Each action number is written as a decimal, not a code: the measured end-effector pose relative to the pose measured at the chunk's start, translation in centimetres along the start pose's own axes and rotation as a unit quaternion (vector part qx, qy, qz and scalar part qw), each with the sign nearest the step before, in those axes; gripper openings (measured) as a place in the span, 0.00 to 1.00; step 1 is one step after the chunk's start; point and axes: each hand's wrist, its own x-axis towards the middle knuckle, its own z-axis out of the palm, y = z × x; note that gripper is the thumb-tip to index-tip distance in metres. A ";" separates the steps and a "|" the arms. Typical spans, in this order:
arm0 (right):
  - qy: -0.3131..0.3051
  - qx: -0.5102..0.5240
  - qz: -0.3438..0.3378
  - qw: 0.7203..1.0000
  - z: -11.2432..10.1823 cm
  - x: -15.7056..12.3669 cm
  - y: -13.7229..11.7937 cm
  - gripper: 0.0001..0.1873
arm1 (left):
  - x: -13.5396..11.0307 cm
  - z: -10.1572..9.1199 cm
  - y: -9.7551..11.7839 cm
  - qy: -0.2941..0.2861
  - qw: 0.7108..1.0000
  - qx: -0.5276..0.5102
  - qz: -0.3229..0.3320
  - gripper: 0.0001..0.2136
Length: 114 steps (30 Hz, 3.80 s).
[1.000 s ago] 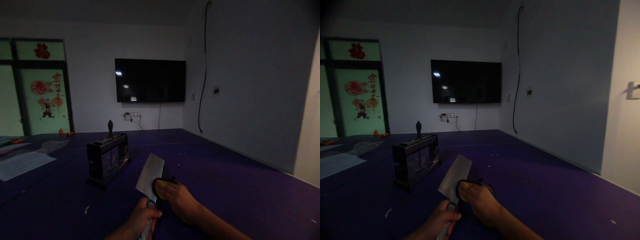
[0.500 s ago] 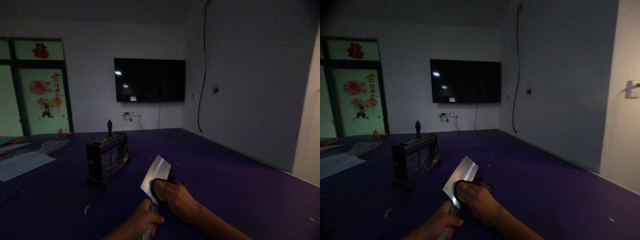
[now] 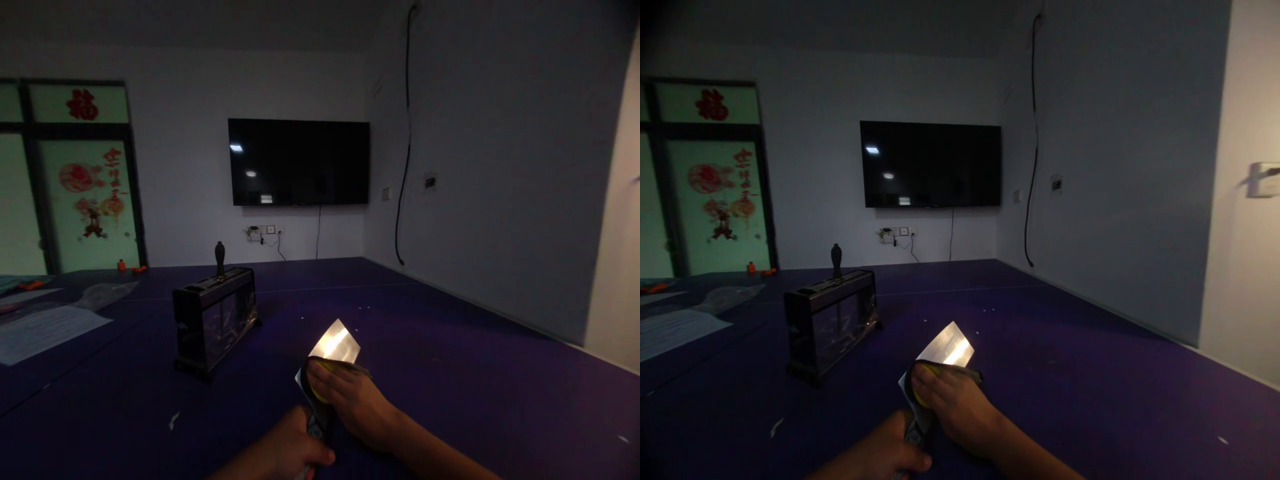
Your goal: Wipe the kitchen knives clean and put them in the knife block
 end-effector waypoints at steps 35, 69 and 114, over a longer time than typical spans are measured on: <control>-0.023 0.023 -0.019 0.999 -0.5 0.5 -0.5 0.25 | 2.0 -0.1 -2.6 0.024 0.994 -0.098 0.034 0.14; -0.017 0.011 -0.033 0.999 -0.7 0.7 -1.0 0.20 | 2.1 -0.6 -2.5 0.019 0.997 -0.057 0.046 0.13; 0.001 0.026 -0.023 0.999 -0.8 1.3 -1.9 0.20 | 0.8 0.4 -1.2 0.051 0.979 -0.148 0.132 0.19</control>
